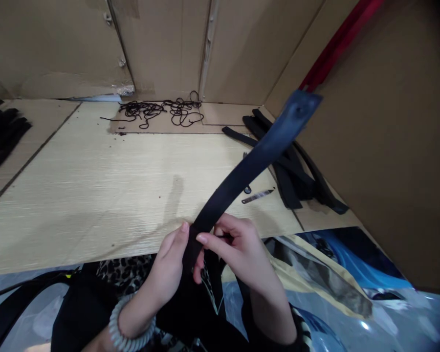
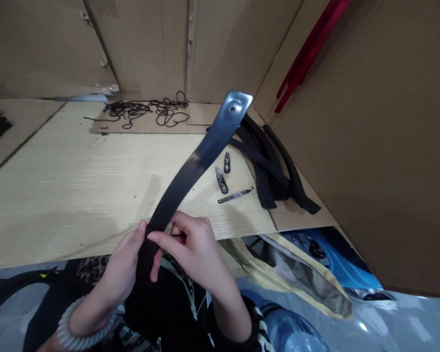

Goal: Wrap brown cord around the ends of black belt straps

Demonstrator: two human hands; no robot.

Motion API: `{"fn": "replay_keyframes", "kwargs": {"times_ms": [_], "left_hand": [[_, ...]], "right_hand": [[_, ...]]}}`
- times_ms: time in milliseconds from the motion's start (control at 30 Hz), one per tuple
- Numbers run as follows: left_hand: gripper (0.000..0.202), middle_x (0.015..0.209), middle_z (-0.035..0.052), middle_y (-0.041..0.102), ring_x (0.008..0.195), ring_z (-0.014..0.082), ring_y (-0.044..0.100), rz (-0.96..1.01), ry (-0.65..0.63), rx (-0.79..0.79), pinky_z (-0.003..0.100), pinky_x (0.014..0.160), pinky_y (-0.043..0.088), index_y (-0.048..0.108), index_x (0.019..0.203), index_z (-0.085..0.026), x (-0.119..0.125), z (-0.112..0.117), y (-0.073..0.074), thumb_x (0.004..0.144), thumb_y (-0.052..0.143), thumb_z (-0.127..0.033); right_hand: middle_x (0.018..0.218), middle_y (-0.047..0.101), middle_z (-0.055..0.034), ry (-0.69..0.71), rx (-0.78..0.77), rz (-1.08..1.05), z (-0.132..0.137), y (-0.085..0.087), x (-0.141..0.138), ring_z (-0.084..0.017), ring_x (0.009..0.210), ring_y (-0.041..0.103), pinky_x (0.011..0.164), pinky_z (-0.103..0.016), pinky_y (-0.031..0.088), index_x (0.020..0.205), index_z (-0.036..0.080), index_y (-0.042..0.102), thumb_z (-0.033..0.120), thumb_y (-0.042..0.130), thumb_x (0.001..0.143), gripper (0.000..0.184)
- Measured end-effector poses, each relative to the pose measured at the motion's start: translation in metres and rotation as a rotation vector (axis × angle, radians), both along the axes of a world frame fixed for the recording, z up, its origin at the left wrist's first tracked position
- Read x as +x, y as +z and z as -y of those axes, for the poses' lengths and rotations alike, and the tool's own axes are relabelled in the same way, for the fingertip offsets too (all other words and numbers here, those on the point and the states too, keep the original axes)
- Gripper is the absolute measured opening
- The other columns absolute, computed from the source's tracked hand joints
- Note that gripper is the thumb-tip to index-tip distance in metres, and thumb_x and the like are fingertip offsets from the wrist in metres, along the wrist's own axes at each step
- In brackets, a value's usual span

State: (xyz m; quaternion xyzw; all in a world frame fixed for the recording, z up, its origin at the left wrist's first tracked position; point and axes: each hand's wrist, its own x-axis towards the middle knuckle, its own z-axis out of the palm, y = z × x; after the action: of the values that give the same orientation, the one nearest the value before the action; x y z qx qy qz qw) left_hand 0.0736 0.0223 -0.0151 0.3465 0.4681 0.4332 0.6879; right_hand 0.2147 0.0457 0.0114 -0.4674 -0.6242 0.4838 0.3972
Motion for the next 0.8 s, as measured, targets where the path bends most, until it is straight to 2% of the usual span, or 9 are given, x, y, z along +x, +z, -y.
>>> {"fn": "replay_keyframes", "kwargs": {"times_ms": [67,167,300,400,467,533,633,733,800], "left_hand": [[0.056,0.044,-0.0013,0.054,0.032,0.01,0.047,0.125,-0.112,-0.081,0.021,0.035,0.034,0.061,0.067,-0.016,-0.002,-0.001,-0.001,0.088,0.046,-0.065],[0.054,0.039,-0.0035,0.048,0.027,0.007,0.04,0.304,-0.268,-0.187,0.016,0.028,0.024,0.062,0.068,-0.014,-0.005,-0.004,-0.002,0.085,0.051,-0.064],[0.056,0.036,-0.0073,0.038,0.027,0.0044,0.034,0.475,-0.364,-0.243,0.015,0.032,0.027,0.058,0.063,-0.016,-0.007,-0.005,-0.005,0.086,0.049,-0.065],[0.055,0.037,-0.0071,0.041,0.026,0.0049,0.034,0.455,-0.432,-0.207,0.017,0.035,0.028,0.061,0.075,-0.017,-0.007,-0.004,-0.007,0.089,0.04,-0.066],[0.049,0.047,-0.0043,0.052,0.032,0.0067,0.041,0.303,-0.36,-0.079,0.02,0.039,0.035,0.063,0.086,-0.018,-0.006,-0.004,-0.005,0.092,0.04,-0.062],[0.041,0.064,-0.0008,0.06,0.049,0.0099,0.052,0.094,-0.218,0.092,0.022,0.052,0.044,0.063,0.09,-0.02,-0.005,-0.003,-0.002,0.093,0.044,-0.056],[0.037,0.08,0.0016,0.061,0.071,0.0143,0.055,-0.05,-0.083,0.23,0.024,0.069,0.048,0.064,0.096,-0.021,-0.002,0.001,-0.002,0.095,0.044,-0.052],[0.046,0.082,0.0021,0.057,0.069,0.0141,0.049,0.002,-0.051,0.224,0.023,0.059,0.043,0.063,0.101,-0.021,0.0,0.007,-0.008,0.093,0.04,-0.06],[0.052,0.076,0.001,0.053,0.063,0.0126,0.044,0.068,-0.074,0.183,0.022,0.05,0.037,0.062,0.102,-0.02,0.001,0.009,-0.013,0.09,0.04,-0.066]], "right_hand": [[0.053,0.049,0.0053,0.127,-0.066,-0.095,-0.002,-0.002,0.005,-0.009,0.047,0.043,0.046,-0.022,0.031,0.078,0.018,0.065,0.039,0.071,0.08,0.023],[0.056,0.053,0.0052,0.272,-0.158,-0.235,-0.006,-0.006,0.012,-0.01,0.049,0.047,0.048,-0.024,0.034,0.105,0.019,0.069,0.039,0.072,0.08,0.032],[0.052,0.035,0.0085,0.275,-0.088,-0.215,-0.008,-0.009,0.015,-0.008,0.046,0.037,0.045,-0.023,0.027,0.104,0.02,0.072,0.036,0.073,0.079,0.03],[0.056,0.035,0.0075,0.24,-0.043,-0.225,-0.005,-0.008,0.013,-0.008,0.048,0.039,0.045,-0.022,0.031,0.101,0.021,0.073,0.036,0.077,0.075,0.031],[0.057,0.038,0.0071,0.187,-0.047,-0.236,-0.001,-0.007,0.01,-0.008,0.048,0.044,0.044,-0.022,0.035,0.096,0.022,0.072,0.033,0.078,0.074,0.026],[0.056,0.039,0.0078,0.111,-0.059,-0.212,0.003,-0.004,0.006,-0.008,0.045,0.047,0.043,-0.021,0.039,0.092,0.021,0.07,0.03,0.078,0.074,0.021],[0.052,0.039,0.009,-0.007,-0.024,-0.105,0.009,0.0,0.0,-0.008,0.043,0.047,0.042,-0.02,0.04,0.089,0.02,0.067,0.029,0.079,0.074,0.021],[0.049,0.04,0.0093,-0.045,0.017,-0.045,0.01,0.004,-0.003,-0.006,0.04,0.041,0.041,-0.019,0.037,0.087,0.019,0.067,0.031,0.077,0.075,0.019],[0.049,0.039,0.0092,-0.028,0.025,-0.043,0.008,0.004,-0.002,-0.006,0.04,0.036,0.04,-0.019,0.033,0.085,0.02,0.068,0.032,0.076,0.076,0.018]]}}
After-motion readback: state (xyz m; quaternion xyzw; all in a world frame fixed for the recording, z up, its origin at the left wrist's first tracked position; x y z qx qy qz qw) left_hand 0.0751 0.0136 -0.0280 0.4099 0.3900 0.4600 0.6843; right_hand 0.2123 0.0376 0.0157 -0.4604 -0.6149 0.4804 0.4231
